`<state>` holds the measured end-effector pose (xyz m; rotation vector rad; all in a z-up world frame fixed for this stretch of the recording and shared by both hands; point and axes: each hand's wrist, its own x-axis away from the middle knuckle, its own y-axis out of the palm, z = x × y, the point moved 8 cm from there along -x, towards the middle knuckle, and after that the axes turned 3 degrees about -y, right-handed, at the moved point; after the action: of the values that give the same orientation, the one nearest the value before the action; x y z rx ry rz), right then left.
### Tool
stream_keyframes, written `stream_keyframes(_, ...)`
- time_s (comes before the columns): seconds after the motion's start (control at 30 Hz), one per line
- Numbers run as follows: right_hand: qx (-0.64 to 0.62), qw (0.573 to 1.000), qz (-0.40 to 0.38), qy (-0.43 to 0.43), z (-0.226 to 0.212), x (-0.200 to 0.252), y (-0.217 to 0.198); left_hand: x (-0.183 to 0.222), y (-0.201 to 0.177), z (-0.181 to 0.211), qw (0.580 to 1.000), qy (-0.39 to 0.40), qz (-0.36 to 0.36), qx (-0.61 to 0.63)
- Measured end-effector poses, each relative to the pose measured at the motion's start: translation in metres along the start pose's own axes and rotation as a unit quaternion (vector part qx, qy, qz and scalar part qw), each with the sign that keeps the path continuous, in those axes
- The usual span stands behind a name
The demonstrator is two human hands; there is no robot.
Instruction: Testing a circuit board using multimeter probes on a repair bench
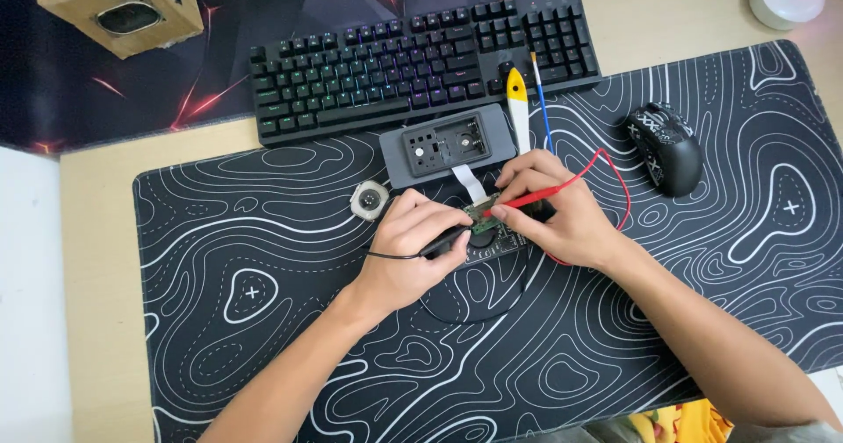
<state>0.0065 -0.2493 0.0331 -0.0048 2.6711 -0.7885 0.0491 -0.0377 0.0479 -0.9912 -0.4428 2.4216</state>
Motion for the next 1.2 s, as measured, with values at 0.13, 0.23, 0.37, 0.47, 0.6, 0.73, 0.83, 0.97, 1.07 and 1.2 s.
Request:
stream_keyframes(0.13, 0.002, 1.000, 0.007, -0.005, 0.0002, 0.0000, -0.0019, -0.0026, -0.0011, 0.0015, 1.000, -0.001, 0.002, 0.006)
stream_keyframes(0.23, 0.002, 1.000, 0.012, -0.002, 0.0027, 0.0006, -0.0050, -0.0021, 0.0000, 0.0004, 1.000, -0.008, -0.001, 0.007)
stream_keyframes(0.37, -0.006, 1.000, 0.009, 0.001, 0.0004, -0.0019, -0.0046, -0.0037, -0.0004, 0.0020, 1.000, -0.004, -0.004, 0.001)
stream_keyframes(0.47, -0.015, 1.000, 0.007, 0.004, 0.0006, -0.0015, -0.0022, -0.0040, 0.0007, 0.0032, 1.000, -0.008, -0.004, 0.004)
stream_keyframes(0.6, -0.022, 1.000, 0.008, 0.011, 0.0011, -0.0010, -0.0003, -0.0031, 0.0050, 0.0024, 1.000, -0.008, 0.000, 0.007)
stream_keyframes(0.73, -0.027, 0.999, 0.003, 0.016, 0.0003, -0.0021, -0.0002, -0.0036, 0.0012, 0.0050, 1.000, -0.001, 0.002, 0.000)
stream_keyframes(0.83, -0.025, 1.000, 0.004, 0.010, -0.0005, -0.0041, -0.0021, -0.0074, 0.0007, 0.0042, 1.000, -0.002, 0.001, 0.012)
stream_keyframes(0.97, -0.032, 0.999, 0.001, 0.018, -0.0003, -0.0026, 0.0005, -0.0055, 0.0036, 0.0054, 1.000, -0.007, 0.004, 0.009)
stream_keyframes(1.07, -0.030, 0.999, 0.002, 0.017, 0.0004, -0.0044, -0.0018, -0.0068, 0.0022, 0.0036, 1.000, 0.000, 0.001, 0.003)
stream_keyframes(1.2, -0.032, 0.999, 0.001, 0.012, 0.0018, -0.0043, -0.0006, -0.0054, 0.0000, 0.0040, 1.000, -0.002, 0.002, -0.006)
